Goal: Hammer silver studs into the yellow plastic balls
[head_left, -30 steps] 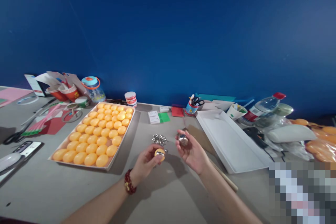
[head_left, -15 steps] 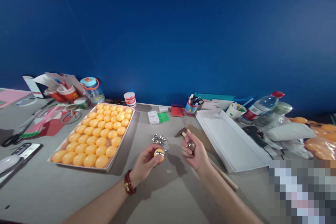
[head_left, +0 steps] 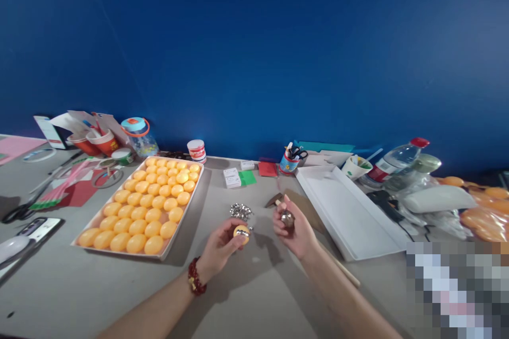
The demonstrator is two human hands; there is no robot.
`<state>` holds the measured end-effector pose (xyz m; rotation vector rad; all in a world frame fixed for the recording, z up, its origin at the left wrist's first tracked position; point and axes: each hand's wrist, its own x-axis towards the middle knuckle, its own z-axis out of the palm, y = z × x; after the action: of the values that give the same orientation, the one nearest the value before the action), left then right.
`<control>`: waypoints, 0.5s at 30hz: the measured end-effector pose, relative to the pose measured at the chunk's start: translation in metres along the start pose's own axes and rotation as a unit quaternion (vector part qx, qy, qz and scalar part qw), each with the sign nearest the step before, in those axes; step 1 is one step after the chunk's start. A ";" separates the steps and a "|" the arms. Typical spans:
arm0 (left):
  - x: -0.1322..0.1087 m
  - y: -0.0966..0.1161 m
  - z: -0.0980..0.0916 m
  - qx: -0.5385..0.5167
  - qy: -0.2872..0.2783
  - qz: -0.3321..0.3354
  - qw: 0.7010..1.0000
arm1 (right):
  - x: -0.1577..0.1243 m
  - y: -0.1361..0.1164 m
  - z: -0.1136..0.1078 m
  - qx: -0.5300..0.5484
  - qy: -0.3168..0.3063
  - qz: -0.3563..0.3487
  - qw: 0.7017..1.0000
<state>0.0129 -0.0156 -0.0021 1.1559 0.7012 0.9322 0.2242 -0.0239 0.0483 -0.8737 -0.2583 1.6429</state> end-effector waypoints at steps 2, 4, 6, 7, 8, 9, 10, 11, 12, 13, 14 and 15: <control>0.000 0.000 0.000 -0.002 0.001 0.002 1.000 | -0.001 -0.001 0.002 -0.003 0.010 0.000 1.000; 0.000 -0.001 0.000 -0.002 0.003 0.002 1.000 | -0.001 0.000 0.002 -0.020 0.023 -0.005 1.000; 0.000 -0.001 0.000 0.002 0.006 -0.002 1.000 | -0.001 0.001 0.001 -0.039 0.035 -0.010 0.999; 0.000 0.000 0.000 0.004 0.006 -0.004 1.000 | 0.000 0.002 -0.001 -0.044 0.033 -0.008 0.998; 0.000 0.000 0.000 0.007 0.006 -0.005 1.000 | 0.001 0.002 -0.002 -0.046 0.028 -0.005 0.999; 0.000 0.001 0.001 0.008 0.006 -0.005 1.000 | 0.002 0.003 -0.004 -0.047 0.022 -0.002 0.999; 0.000 0.001 0.001 0.009 0.007 -0.005 1.000 | 0.003 0.004 -0.005 -0.046 0.019 0.000 0.999; 0.000 0.002 0.001 0.010 0.009 -0.005 1.000 | 0.003 0.004 -0.006 -0.047 0.019 0.003 0.999; -0.001 0.002 0.002 0.010 0.011 -0.005 1.000 | 0.004 0.005 -0.007 -0.051 0.022 0.005 0.998; -0.001 0.003 0.002 0.011 0.013 -0.006 1.000 | 0.004 0.005 -0.007 -0.056 0.027 0.005 0.998; -0.001 0.003 0.002 0.010 0.014 -0.007 1.000 | 0.003 0.005 -0.007 -0.061 0.030 0.003 0.998; -0.001 0.004 0.003 0.009 0.014 -0.008 1.000 | 0.003 0.006 -0.006 -0.065 0.029 0.001 0.997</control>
<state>0.0139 -0.0169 0.0022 1.1531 0.7413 0.9320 0.2241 -0.0248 0.0395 -1.0185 -0.3280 1.6134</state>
